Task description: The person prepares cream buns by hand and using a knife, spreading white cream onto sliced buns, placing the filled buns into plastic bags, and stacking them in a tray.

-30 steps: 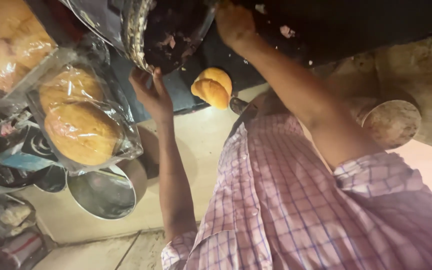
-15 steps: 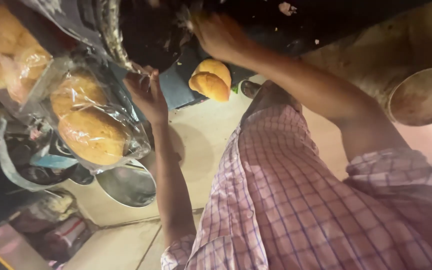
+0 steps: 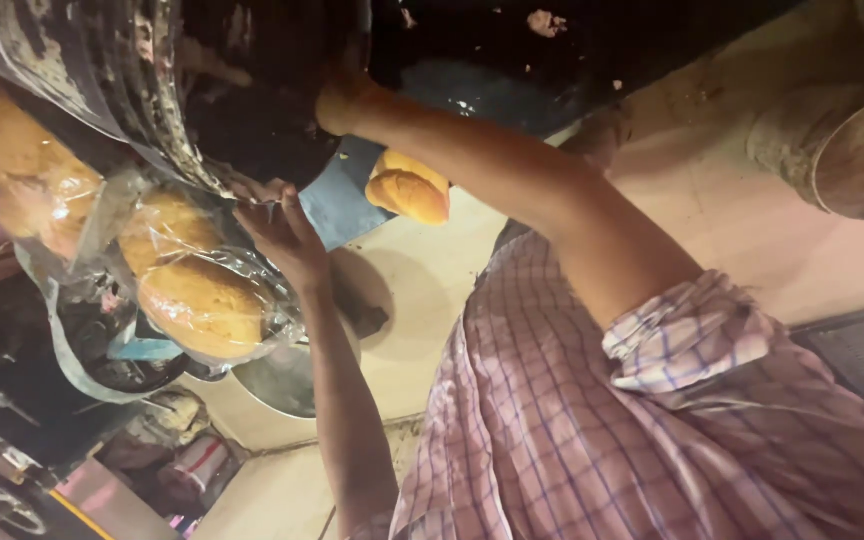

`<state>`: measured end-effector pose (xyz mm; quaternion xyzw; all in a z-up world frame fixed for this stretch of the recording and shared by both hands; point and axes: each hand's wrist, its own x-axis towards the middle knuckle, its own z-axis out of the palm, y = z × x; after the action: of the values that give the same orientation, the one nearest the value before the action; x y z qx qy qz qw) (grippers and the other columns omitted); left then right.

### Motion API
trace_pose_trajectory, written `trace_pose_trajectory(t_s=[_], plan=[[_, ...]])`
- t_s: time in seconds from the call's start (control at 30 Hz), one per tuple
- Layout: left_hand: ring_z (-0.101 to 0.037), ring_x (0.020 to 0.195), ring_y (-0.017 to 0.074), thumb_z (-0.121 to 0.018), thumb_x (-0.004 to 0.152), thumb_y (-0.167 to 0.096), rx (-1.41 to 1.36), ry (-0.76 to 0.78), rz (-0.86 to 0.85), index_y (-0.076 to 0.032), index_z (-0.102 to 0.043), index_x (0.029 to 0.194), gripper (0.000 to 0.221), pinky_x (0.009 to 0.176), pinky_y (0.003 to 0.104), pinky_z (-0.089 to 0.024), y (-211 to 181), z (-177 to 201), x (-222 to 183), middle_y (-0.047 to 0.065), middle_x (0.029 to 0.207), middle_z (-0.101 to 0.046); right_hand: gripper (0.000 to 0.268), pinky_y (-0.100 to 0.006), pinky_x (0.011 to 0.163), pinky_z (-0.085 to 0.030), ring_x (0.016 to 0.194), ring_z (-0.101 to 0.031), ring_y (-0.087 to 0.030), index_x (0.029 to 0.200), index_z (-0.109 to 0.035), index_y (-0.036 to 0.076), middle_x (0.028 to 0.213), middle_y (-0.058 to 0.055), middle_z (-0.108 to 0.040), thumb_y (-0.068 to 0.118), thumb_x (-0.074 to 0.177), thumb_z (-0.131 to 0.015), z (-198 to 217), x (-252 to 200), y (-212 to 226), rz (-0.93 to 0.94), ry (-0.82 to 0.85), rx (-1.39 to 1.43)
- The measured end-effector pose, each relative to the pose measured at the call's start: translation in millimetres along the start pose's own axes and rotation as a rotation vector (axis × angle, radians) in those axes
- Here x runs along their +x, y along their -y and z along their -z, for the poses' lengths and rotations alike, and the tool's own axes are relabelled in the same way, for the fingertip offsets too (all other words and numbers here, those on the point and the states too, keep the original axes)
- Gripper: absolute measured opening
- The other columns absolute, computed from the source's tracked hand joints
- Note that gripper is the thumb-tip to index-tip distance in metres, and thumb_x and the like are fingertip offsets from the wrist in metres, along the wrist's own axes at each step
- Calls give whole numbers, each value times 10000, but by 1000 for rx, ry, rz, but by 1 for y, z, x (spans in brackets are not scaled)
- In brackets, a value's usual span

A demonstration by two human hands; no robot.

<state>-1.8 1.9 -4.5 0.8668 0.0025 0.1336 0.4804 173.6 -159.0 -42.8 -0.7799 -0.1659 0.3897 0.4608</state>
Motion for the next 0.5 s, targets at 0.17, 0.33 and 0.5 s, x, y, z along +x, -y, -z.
trace_pose_trajectory(t_s=[0.17,0.33,0.5], plan=[[-600,1129,229,-667,1124,-138,-67,-80,127,52,-340,1510,541,979,359,-547,18,-2,-5,194,1299,-594,491,-363,411,-496,457,-577,-242,1226,-512,14,715,-163,-624,473,1098,-393,15,-56,-26,16,86,111],[-531,1346,279,-724,1093,-159,-169,-71,183,33,-220,1617,751,1139,417,-479,23,-12,-30,221,1506,-478,521,-378,410,-466,472,-551,-219,1077,-652,40,698,-158,-605,502,1080,-412,31,-130,-62,-61,100,158],[-546,1244,371,-895,889,-240,388,48,208,-53,-189,1622,1035,1073,449,-469,15,-63,-86,259,1477,-452,448,-332,629,-516,714,-634,-143,1122,-683,77,885,-55,-707,456,1087,-448,59,-185,-99,132,-59,72]])
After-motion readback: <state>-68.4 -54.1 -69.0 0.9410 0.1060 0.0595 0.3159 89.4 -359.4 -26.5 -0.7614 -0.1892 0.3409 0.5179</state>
